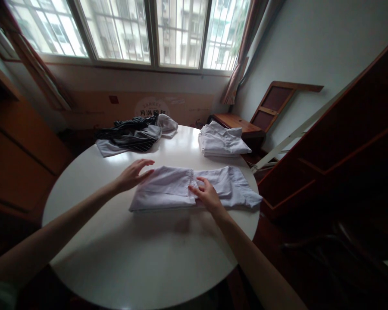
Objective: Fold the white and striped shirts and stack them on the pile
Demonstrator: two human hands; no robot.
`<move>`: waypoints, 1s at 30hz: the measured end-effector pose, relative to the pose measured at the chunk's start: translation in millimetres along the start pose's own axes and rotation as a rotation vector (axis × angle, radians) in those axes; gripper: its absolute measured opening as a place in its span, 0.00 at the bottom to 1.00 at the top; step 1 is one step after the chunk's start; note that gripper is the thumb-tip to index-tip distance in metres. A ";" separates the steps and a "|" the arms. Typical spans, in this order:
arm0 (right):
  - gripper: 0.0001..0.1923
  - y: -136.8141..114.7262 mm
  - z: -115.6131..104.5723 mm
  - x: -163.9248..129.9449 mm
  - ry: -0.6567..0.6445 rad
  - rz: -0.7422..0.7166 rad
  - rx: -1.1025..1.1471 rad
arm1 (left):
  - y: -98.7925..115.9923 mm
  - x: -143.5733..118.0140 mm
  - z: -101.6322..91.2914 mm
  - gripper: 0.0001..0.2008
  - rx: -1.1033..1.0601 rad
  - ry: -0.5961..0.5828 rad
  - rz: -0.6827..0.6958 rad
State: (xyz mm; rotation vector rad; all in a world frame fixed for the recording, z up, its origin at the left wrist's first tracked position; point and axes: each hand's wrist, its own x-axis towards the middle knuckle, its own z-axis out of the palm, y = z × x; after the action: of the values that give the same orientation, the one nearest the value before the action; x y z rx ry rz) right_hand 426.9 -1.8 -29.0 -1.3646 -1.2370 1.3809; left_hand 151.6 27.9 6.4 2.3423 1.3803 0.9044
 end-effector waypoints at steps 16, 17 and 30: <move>0.27 9.0 4.1 4.9 -0.072 -0.015 0.158 | -32.9 27.9 2.3 0.23 -0.380 -0.421 -0.323; 0.27 9.3 5.3 5.3 -0.058 -0.002 0.117 | -33.3 27.7 4.5 0.24 -0.312 -0.400 -0.318; 0.28 -3.3 7.0 -4.2 -0.062 0.040 0.123 | 3.6 10.9 14.6 0.20 0.234 -0.044 0.007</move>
State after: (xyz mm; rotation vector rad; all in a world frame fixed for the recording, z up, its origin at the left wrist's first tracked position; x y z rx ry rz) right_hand 420.1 -5.9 -25.4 -1.2760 -1.1501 1.5113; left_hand 167.1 36.5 1.2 2.5213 1.5346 0.7215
